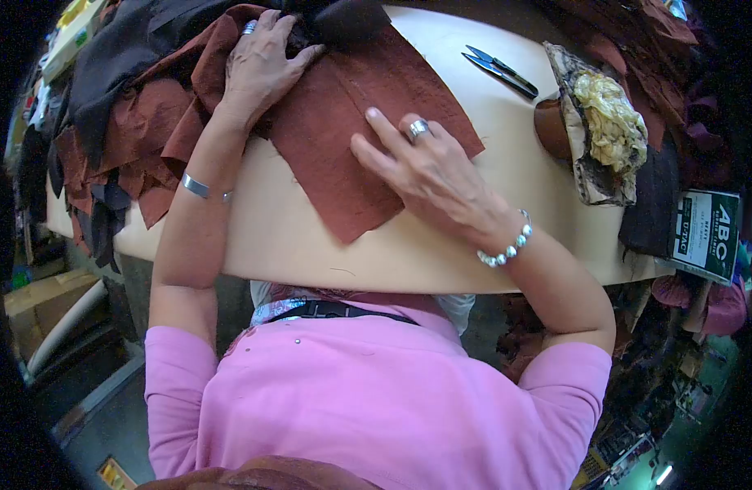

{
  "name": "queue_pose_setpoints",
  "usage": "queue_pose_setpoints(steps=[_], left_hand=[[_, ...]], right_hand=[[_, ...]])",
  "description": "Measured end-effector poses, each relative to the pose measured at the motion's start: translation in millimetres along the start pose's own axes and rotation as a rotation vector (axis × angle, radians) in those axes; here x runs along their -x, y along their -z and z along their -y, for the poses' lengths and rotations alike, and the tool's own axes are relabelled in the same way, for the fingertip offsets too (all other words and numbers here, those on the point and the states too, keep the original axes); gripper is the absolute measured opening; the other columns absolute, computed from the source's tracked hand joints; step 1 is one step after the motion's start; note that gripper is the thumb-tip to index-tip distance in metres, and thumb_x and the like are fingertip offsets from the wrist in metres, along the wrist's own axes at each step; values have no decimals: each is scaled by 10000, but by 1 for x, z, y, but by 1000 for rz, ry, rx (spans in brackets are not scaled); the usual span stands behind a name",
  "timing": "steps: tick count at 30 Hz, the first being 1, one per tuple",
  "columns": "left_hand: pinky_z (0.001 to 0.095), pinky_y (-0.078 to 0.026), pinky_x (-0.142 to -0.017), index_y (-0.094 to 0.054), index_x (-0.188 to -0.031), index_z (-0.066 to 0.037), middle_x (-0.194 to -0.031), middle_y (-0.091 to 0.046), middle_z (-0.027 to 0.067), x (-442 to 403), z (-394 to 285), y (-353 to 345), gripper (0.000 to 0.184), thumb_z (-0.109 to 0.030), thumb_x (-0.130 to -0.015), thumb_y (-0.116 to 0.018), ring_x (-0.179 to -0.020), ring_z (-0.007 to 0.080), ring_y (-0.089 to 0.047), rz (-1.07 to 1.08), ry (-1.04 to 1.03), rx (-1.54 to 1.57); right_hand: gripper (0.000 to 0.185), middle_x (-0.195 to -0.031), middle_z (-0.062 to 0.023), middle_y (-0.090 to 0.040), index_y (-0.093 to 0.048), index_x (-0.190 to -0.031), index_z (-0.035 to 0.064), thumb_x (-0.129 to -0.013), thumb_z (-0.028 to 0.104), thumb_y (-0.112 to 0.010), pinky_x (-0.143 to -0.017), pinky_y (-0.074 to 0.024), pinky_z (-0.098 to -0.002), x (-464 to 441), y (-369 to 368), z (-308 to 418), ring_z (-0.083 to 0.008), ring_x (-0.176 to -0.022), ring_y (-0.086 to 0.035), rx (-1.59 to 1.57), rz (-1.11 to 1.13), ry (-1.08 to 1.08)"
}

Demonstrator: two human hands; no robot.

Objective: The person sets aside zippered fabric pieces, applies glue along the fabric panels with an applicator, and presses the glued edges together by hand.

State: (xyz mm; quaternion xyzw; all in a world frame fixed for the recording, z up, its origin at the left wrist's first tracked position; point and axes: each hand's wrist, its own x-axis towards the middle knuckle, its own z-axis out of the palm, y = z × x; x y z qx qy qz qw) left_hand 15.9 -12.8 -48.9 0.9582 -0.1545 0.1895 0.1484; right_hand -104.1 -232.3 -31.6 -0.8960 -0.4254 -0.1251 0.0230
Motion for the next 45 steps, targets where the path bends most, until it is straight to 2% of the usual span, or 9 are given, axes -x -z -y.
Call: queue_pose_setpoints(steps=[12, 15, 18, 24, 30, 34, 37, 41, 45], left_hand=[[426, -342, -1016, -499, -1241, -49, -1325, -437, 181, -3, 25, -18, 515, -366, -846, -592, -1217, 389, -397, -17, -266, 81], [414, -335, -1027, -503, -1251, -71, -1328, -445, 167, -8, 26, -13, 525, -384, -841, -601, -1231, 375, -394, 69, -225, 144], [410, -340, -1026, -520, -1238, -71, -1328, -447, 162, -7, 26, -11, 509, -374, -839, -609, -1229, 362, -405, 103, -210, 141], [397, -362, -1012, -553, -1203, -84, -1308, -468, 154, -1, 25, -5, 464, -300, -806, -661, -1206, 336, -440, 117, -263, 209], [378, -389, -984, -575, -1152, -91, -1240, -511, 135, 9, 17, -1, 424, -235, -769, -688, -1145, 321, -484, 125, -282, 299], [379, -421, -904, -580, -1032, -61, -1084, -542, 109, 4, 2, 4, 302, -152, -753, -651, -1052, 302, -518, 110, -260, 314], [382, -430, -848, -567, -955, -38, -980, -540, 101, -4, 0, -1, 215, -99, -752, -605, -991, 296, -529, 106, -244, 266], [360, -446, -803, -613, -918, -56, -923, -576, 76, -9, 13, -6, 170, -150, -776, -599, -885, 266, -568, 56, -285, 323], [340, -441, -796, -645, -936, -48, -946, -597, 81, -7, 16, -1, 195, -209, -841, -588, -885, 257, -578, 49, -275, 383]], right_hand=[[499, -1128, -207, -563, -519, -1227, 72, -729, 88, -547, -786, -470, -361, 35, 19, 33, -248, -891, -564, -198, 6, 6], [505, -1109, -147, -583, -528, -1215, 79, -714, 59, -581, -808, -458, -378, 36, 56, -5, -258, -936, -566, 69, -193, -133], [588, -1159, -104, -575, -496, -1255, 102, -716, 188, -716, -899, -420, -414, 59, 88, -52, -310, -1028, -552, 402, -410, -508], [675, -1164, -147, -562, -401, -1327, 69, -765, 290, -703, -939, -429, -369, 102, 85, -83, -250, -1057, -556, -49, -500, -910], [663, -1112, -144, -555, -371, -1321, -2, -793, 240, -690, -899, -429, -294, 149, 98, -95, -198, -1016, -548, -535, -964, -1067], [666, -1134, -99, -560, -395, -1311, 16, -792, 289, -711, -888, -430, -298, 193, 76, -97, -177, -1000, -548, -118, -726, -1172], [675, -1195, -162, -546, -413, -1313, 48, -763, 284, -725, -939, -401, -353, 193, 63, -85, -264, -1073, -541, -10, -469, -1279], [629, -1333, -169, -446, -517, -1239, 85, -702, 331, -734, -1027, -309, -419, 153, 75, -78, -323, -1256, -385, 202, -307, -820], [540, -1418, -107, -353, -623, -1098, 116, -633, 352, -758, -1061, -268, -438, 127, 73, -90, -307, -1323, -291, 261, -1, -686]])
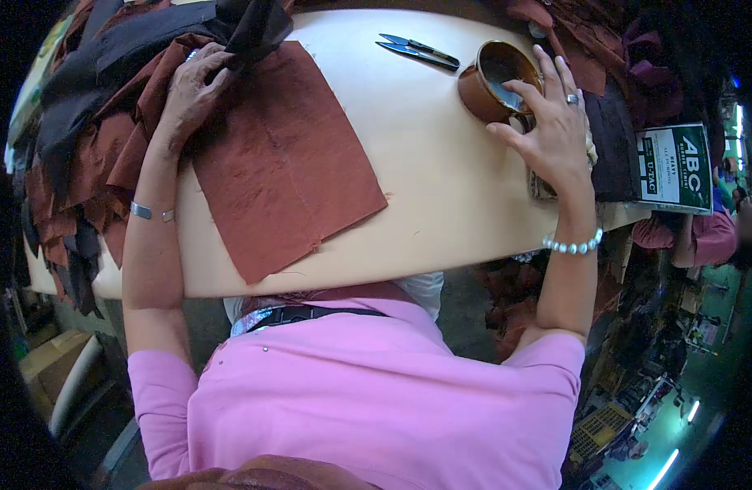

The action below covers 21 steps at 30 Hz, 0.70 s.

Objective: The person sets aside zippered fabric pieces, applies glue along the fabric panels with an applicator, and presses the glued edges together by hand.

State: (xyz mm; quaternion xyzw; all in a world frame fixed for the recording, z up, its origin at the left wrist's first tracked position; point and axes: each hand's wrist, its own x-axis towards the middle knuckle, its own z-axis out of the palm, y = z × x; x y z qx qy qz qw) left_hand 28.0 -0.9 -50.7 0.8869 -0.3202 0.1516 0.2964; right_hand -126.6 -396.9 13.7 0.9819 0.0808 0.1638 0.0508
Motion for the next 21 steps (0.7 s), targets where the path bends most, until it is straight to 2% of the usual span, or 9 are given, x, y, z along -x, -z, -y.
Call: queue_pose_setpoints(steps=[5, 8, 9, 13, 16, 17, 18, 19, 21], left_hand=[[331, -451, -770, -646, -950, -39, -898, -618, 87, -6, 8, -6, 209, -219, -854, -601, -841, 240, -600, -32, 0, 32], [319, -465, -726, -648, -959, -43, -860, -637, 104, -5, 8, -9, 187, -181, -834, -625, -784, 238, -620, -104, 46, 207], [309, -471, -689, -650, -964, -46, -831, -646, 127, -4, 11, -12, 181, -156, -821, -639, -734, 234, -628, -138, 44, 177], [307, -477, -682, -657, -965, -55, -817, -649, 139, -4, 9, -13, 185, -170, -821, -638, -703, 229, -627, -152, 66, 201], [306, -481, -703, -655, -982, -51, -844, -655, 137, -6, 7, -11, 200, -168, -820, -646, -727, 222, -632, -124, 121, 188], [303, -485, -727, -652, -1000, -44, -873, -661, 133, -7, 3, -8, 218, -164, -818, -655, -754, 213, -637, -100, 144, 187], [299, -488, -750, -648, -1018, -37, -902, -667, 128, -6, 1, -6, 238, -160, -815, -664, -781, 205, -641, -74, 165, 188], [323, -476, -677, -637, -955, -46, -804, -643, 149, -6, 10, -17, 181, -169, -822, -635, -704, 255, -624, -205, 33, 237], [333, -477, -677, -619, -934, -34, -807, -638, 153, -7, 4, -13, 175, -164, -819, -637, -722, 274, -624, -151, 119, 202]], right_hand=[[480, -1444, -82, -324, -660, -987, 103, -591, 346, -779, -1074, -252, -440, -16, -5, 3, -311, -1335, -272, 21, 163, -50], [457, -1451, -96, -313, -656, -962, 87, -582, 307, -782, -1069, -252, -454, -20, -5, -5, -325, -1331, -278, -54, 190, -59], [373, -1453, -111, -310, -628, -865, 59, -584, 253, -777, -1071, -239, -460, -22, 1, -4, -335, -1329, -282, -250, 134, -60], [298, -1423, -122, -363, -545, -736, 58, -604, 218, -759, -1053, -245, -455, -12, 22, 4, -343, -1324, -297, -64, 102, -56], [286, -1399, -116, -399, -543, -743, 61, -617, 208, -753, -1044, -248, -467, -17, 34, 31, -342, -1317, -305, 51, 56, 25], [219, -1352, -102, -454, -585, -795, 59, -665, 166, -725, -1032, -285, -448, -24, 37, 44, -335, -1268, -374, -86, -11, 130], [204, -1318, -99, -482, -602, -828, 58, -680, 147, -711, -1014, -313, -430, -31, 32, 62, -325, -1237, -409, -269, -13, 141], [196, -1285, -97, -510, -619, -860, 58, -695, 129, -697, -996, -341, -412, -39, 25, 84, -315, -1206, -444, -451, -16, 149], [225, -1195, -97, -563, -639, -949, 60, -726, 85, -657, -939, -404, -367, -58, 4, 122, -289, -1117, -517, -711, 2, 228]])
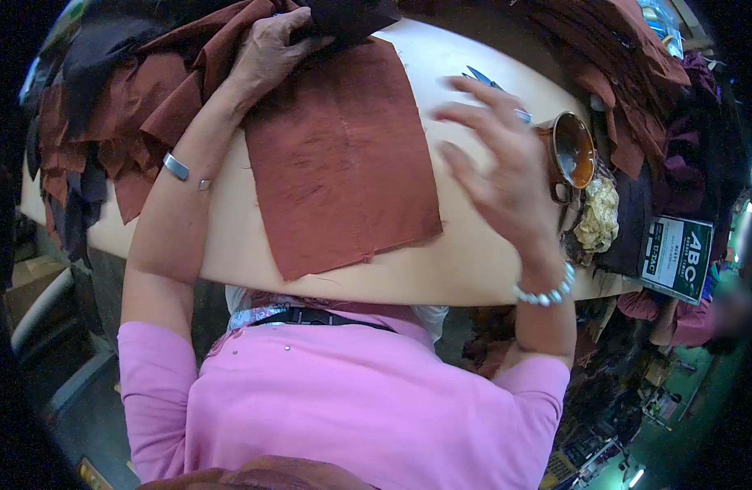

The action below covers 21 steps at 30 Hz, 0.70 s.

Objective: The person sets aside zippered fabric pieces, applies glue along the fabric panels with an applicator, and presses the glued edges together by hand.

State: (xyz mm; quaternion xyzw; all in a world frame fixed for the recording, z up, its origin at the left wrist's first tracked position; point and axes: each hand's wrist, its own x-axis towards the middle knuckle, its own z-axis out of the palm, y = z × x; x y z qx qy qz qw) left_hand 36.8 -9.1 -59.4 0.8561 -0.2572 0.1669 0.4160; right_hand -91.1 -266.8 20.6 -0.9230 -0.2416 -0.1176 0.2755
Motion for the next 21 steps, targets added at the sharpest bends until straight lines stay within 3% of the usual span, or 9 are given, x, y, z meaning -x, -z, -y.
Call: queue_pose_setpoints(steps=[3, 6, 9, 12, 18, 21], left_hand=[[353, -476, -676, -595, -907, -25, -813, -628, 159, 1, 0, -4, 171, -162, -815, -639, -748, 302, -619, -41, -40, 12], [373, -475, -674, -582, -896, -25, -817, -621, 162, 2, 5, -6, 172, -166, -813, -636, -760, 323, -612, -77, -104, 9], [385, -472, -678, -581, -898, -29, -817, -616, 160, 1, 9, -10, 166, -164, -813, -629, -766, 333, -604, -75, -131, -21], [391, -472, -689, -584, -904, -35, -844, -618, 157, 2, 10, -10, 159, -157, -810, -623, -784, 333, -603, -59, -154, -38], [389, -487, -739, -588, -958, -37, -939, -623, 152, 4, 17, -16, 188, -142, -805, -619, -848, 333, -606, -137, -237, -151], [381, -490, -769, -589, -982, -32, -972, -623, 151, 5, 17, -17, 206, -131, -803, -618, -877, 333, -606, -142, -253, -188]], right_hand=[[278, -1070, -113, -604, -634, -1024, 57, -750, 35, -594, -863, -457, -333, -35, -57, -7, -273, -993, -572, -216, 44, 85], [291, -1045, -121, -601, -633, -1031, 56, -754, 22, -551, -861, -458, -353, -57, -83, -11, -288, -957, -571, -293, 111, 26], [323, -1041, -124, -601, -638, -1039, 70, -734, 27, -542, -871, -454, -368, -64, -99, -15, -297, -963, -569, -265, 6, 119], [363, -1102, -120, -574, -620, -1087, 50, -746, -26, -522, -930, -417, -335, -66, -103, -14, -270, -1039, -538, -169, 40, 122], [388, -1140, -137, -556, -625, -1080, 79, -726, -32, -512, -933, -419, -359, -69, -107, -11, -313, -1061, -521, -41, 54, 114], [323, -989, -111, -594, -660, -993, 86, -700, 34, -534, -761, -463, -396, -65, -106, -19, -291, -878, -563, -41, 0, 209]])
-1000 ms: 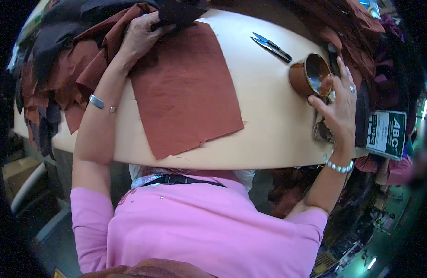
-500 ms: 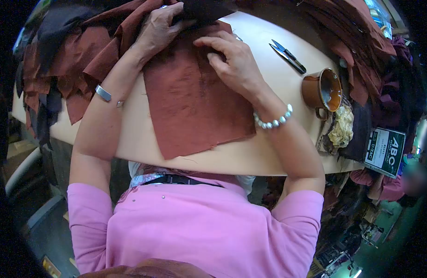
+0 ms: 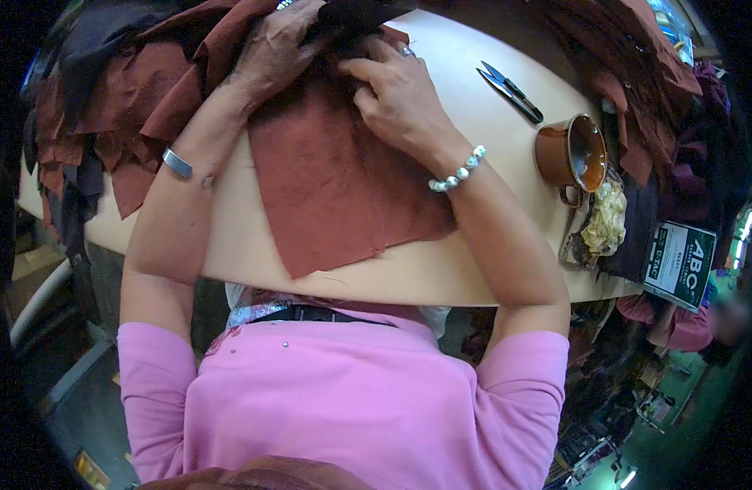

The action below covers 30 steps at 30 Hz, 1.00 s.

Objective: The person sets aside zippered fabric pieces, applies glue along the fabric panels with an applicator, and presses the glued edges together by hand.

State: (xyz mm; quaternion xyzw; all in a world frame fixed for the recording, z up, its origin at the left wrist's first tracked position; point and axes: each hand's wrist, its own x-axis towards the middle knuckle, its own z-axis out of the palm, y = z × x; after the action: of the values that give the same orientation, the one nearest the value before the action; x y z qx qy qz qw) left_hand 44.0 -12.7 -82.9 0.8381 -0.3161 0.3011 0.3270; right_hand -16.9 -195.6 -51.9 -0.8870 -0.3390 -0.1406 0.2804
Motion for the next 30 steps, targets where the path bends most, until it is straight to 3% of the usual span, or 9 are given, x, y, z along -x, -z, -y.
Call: queue_pose_setpoints(steps=[3, 6, 9, 21, 25, 30], left_hand=[[377, -490, -789, -591, -991, -31, -989, -622, 151, 0, 5, -3, 213, -126, -802, -619, -899, 331, -604, 11, -4, -14], [381, -488, -795, -593, -995, -36, -988, -624, 152, 0, 5, -3, 216, -128, -802, -622, -910, 328, -602, 11, -28, -35], [387, -486, -800, -593, -1000, -43, -990, -624, 153, -1, 3, 0, 220, -134, -802, -623, -921, 324, -601, 55, 1, -26], [381, -479, -805, -591, -1010, -37, -996, -621, 157, -3, 8, -4, 220, -140, -816, -610, -914, 329, -600, 17, -44, -48], [409, -458, -704, -570, -930, -23, -910, -573, 151, -10, -1, 9, 162, -73, -776, -583, -789, 345, -573, 81, -93, -111], [421, -441, -716, -544, -898, -23, -876, -563, 160, -11, -4, 11, 150, -45, -757, -591, -814, 364, -544, 119, -58, -82]], right_hand=[[282, -973, -103, -590, -665, -935, 61, -696, -5, -530, -758, -455, -392, 7, 14, 10, -294, -871, -554, -110, 136, -104], [268, -949, -95, -590, -665, -897, 42, -690, -51, -521, -763, -451, -382, 13, 11, 15, -299, -866, -545, 0, 29, 35], [275, -952, -99, -585, -658, -897, 39, -685, -73, -523, -765, -452, -377, 31, 20, 25, -299, -861, -542, -68, 98, 66], [395, -976, -125, -550, -628, -999, 46, -659, -132, -534, -763, -462, -366, 65, 31, 50, -306, -879, -541, -10, 171, 80], [363, -970, -129, -551, -623, -990, 21, -660, -105, -540, -768, -457, -362, 56, 30, 45, -317, -868, -530, -87, 110, 30], [287, -956, -125, -552, -614, -949, 8, -680, -57, -538, -775, -445, -362, 57, 29, 54, -302, -862, -517, 25, 124, 30]])
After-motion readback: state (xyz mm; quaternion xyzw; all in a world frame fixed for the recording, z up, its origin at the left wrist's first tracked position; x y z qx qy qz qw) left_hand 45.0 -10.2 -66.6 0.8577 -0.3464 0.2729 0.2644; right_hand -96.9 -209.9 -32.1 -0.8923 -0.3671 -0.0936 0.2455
